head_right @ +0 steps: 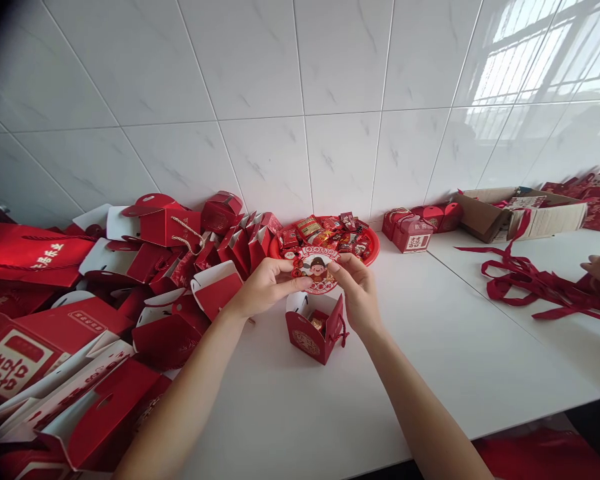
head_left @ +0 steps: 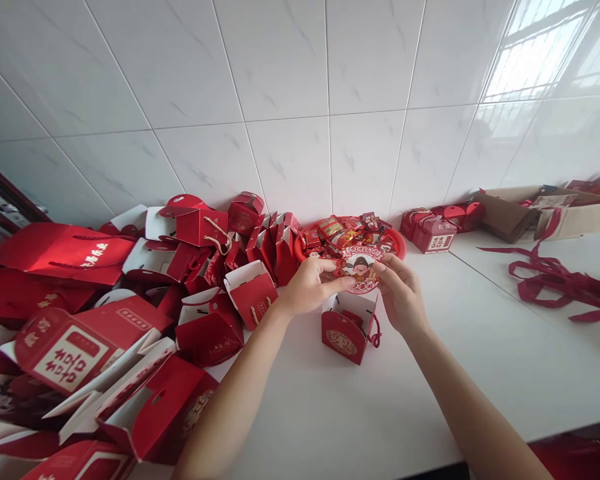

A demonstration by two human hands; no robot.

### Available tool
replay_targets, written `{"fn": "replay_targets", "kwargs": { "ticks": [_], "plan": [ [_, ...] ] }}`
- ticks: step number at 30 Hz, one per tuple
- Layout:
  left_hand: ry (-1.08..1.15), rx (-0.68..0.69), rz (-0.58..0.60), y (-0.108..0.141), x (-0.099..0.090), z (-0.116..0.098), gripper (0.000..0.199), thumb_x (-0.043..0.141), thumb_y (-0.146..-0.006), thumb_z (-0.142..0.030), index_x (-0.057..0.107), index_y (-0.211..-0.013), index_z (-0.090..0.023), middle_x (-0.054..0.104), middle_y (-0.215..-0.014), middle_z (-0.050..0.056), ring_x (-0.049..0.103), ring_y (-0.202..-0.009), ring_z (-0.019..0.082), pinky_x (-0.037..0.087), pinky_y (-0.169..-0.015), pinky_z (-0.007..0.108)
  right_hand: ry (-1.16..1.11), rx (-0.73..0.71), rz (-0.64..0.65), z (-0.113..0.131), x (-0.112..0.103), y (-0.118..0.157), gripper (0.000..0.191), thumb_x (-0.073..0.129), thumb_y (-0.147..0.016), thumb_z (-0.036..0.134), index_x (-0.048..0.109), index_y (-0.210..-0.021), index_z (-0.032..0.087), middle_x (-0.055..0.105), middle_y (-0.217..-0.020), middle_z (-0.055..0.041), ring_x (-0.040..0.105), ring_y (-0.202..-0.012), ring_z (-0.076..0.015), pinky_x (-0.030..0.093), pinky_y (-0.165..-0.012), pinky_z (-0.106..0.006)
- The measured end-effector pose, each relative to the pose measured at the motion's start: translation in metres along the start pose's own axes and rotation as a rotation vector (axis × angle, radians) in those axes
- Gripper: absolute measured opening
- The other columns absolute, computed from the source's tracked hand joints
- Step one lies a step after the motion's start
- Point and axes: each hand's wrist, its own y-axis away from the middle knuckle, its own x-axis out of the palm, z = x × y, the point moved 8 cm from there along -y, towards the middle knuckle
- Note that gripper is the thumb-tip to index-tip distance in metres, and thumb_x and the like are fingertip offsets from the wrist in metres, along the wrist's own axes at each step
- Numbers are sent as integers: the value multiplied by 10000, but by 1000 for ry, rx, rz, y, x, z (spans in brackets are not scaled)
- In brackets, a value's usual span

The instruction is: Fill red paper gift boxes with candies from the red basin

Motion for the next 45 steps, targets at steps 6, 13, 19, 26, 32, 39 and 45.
{"fn": "replay_targets", "kwargs": {
  "ticks": [6,13,19,26,32,39,45],
  "plan": [
    [-16,-21,40,1,2,1,299,732,-796,-400,776,-941,-143,768,-942,66,692,-965,286,552,-863,390,-1,70,23,-5,-1,0,296,787,-726,477,627,-724,229,702,-764,-16,628,-694,-183,525,-697,-338],
    [39,-23,42,0,3,6,326,738,-787,-457,765,-899,-151,745,-874,59,682,-873,240,544,-788,341,-36,37,-16,-1,-2,-1,325,800,-707,485,588,-706,238,663,-726,3,610,-672,-170,517,-668,-322],
    [-40,14,23,-1,-1,4,342,704,-812,-471,672,-714,-145,593,-672,-1,551,-663,138,435,-627,262,-57,19,-84,-2,-8,-1,333,811,-698,461,563,-680,239,659,-750,2,608,-708,-171,512,-673,-313],
    [13,59,27,-2,-1,0,396,711,-794,-471,579,-590,-158,460,-591,-22,446,-599,120,357,-573,269,-125,139,-10,-10,-3,-2,274,794,-692,434,605,-715,237,680,-786,-3,631,-705,-172,536,-690,-322],
    [54,59,-41,-3,-9,3,340,728,-790,-425,633,-635,-138,538,-640,-6,483,-622,109,399,-585,243,-114,75,-17,-5,-4,-3,246,783,-720,444,652,-738,237,715,-876,-30,663,-858,-217,542,-767,-337],
    [86,1,4,-4,-5,9,275,753,-777,-398,736,-793,-124,678,-764,29,610,-744,157,476,-697,258,-109,16,-39,-2,-7,-3,289,814,-715,417,604,-651,228,664,-733,7,592,-683,-150,498,-658,-282],
    [132,-10,-4,-3,-3,4,337,774,-767,-402,774,-986,-146,754,-936,63,681,-925,218,526,-828,297,19,-67,-41,3,-7,0,305,780,-766,431,606,-641,214,601,-654,17,506,-615,-125,434,-609,-270]
  ]
}}
